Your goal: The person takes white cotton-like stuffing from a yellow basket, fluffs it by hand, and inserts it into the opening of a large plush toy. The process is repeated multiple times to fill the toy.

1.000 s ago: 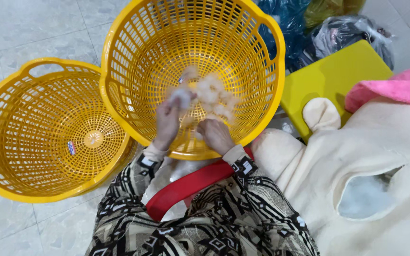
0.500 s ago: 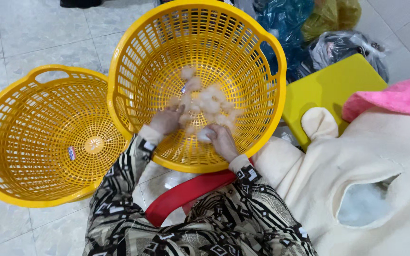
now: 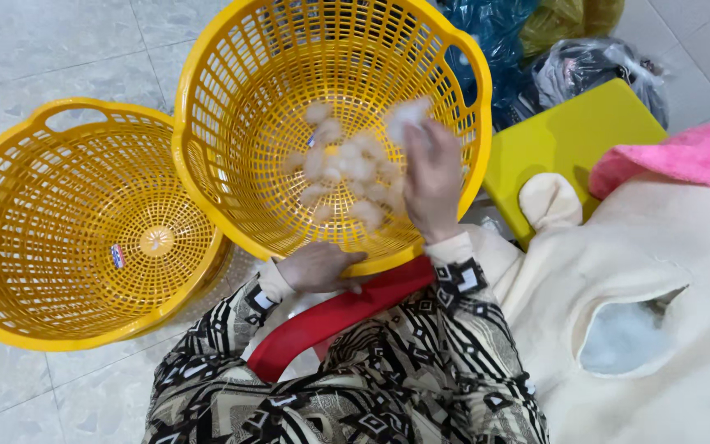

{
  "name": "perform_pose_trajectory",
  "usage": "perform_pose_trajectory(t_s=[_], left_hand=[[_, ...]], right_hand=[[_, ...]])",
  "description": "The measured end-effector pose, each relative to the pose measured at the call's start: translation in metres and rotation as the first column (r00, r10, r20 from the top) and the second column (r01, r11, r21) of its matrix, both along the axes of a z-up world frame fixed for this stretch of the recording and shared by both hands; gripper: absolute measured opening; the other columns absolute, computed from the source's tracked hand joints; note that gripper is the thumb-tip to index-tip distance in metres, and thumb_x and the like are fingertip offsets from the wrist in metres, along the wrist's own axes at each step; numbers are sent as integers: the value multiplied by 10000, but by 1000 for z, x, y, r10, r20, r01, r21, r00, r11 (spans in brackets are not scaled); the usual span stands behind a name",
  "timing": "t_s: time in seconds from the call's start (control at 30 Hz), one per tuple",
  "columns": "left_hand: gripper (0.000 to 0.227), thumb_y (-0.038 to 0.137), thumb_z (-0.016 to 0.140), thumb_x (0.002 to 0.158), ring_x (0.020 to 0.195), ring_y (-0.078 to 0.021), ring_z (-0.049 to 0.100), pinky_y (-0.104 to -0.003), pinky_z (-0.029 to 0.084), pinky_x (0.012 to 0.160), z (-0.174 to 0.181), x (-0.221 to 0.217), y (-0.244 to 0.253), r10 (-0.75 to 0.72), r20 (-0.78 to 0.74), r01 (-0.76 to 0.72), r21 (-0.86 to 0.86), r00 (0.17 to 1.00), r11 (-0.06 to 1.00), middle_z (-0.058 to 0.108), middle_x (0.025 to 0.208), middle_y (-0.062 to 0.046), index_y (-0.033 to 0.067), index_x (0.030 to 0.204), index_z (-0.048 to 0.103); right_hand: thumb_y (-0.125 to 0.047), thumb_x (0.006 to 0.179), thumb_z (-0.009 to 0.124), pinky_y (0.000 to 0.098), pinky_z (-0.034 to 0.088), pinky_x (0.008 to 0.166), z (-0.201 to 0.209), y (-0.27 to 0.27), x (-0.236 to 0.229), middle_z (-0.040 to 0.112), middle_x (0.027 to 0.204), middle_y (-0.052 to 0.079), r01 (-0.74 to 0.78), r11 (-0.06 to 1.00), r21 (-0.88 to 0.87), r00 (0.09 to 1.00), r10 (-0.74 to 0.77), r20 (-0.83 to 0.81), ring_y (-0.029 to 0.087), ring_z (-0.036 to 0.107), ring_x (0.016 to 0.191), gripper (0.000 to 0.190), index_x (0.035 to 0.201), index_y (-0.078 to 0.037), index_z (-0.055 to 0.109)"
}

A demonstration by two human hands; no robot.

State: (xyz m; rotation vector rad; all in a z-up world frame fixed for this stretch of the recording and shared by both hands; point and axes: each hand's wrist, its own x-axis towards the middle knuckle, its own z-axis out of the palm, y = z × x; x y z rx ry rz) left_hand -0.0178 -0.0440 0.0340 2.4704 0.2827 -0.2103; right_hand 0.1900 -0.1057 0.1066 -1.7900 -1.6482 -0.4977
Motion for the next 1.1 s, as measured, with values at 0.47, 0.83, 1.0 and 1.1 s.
perform_pose_trajectory(t_s=[0.47, 0.83, 1.0, 1.1], left_hand=[[667, 627, 582, 917, 873, -445, 712, -555, 544, 807, -46, 100, -36, 49, 114, -59, 88, 992, 994, 730, 917, -252, 2, 1145, 637], [751, 569, 739, 793, 983, -436, 688, -558, 530, 845, -9, 138, -5, 125, 35, -130, 187, 991, 974, 707, 1053, -270, 37, 1295, 568], [959, 571, 737, 817, 984, -455, 688, -548, 540, 839, 22, 126, -2, 124, 39, -130, 260, 992, 957, 704, 1055, -283, -8, 1494, 381], [968, 552, 720, 862, 1042, -448, 685, -538, 540, 883, 48, 124, -3, 149, 18, -147, 287, 989, 946, 699, 1119, -287, -18, 1545, 340]], right_hand=[[-292, 875, 759, 597, 378, 1063, 64, -55, 0, 356, 1563, 279, 54, 820, -570, 999, -50, 23, 451, 488, 1270, 810, 1555, -107, 359], [47, 1031, 732, 332, 594, 954, 146, -253, 3, 651, 1307, 192, 404, 915, 21, 907, -397, -141, 267, 713, 1133, 399, 1399, 24, 580], [92, 1072, 638, 315, 603, 973, 105, -300, 20, 591, 1330, 199, 494, 851, 177, 820, -389, -420, 221, 687, 1168, 358, 1412, 76, 526], [66, 964, 682, 365, 600, 988, 85, -299, 28, 590, 1358, 230, 436, 896, -79, 837, -436, -330, 329, 668, 1203, 410, 1355, 50, 563]])
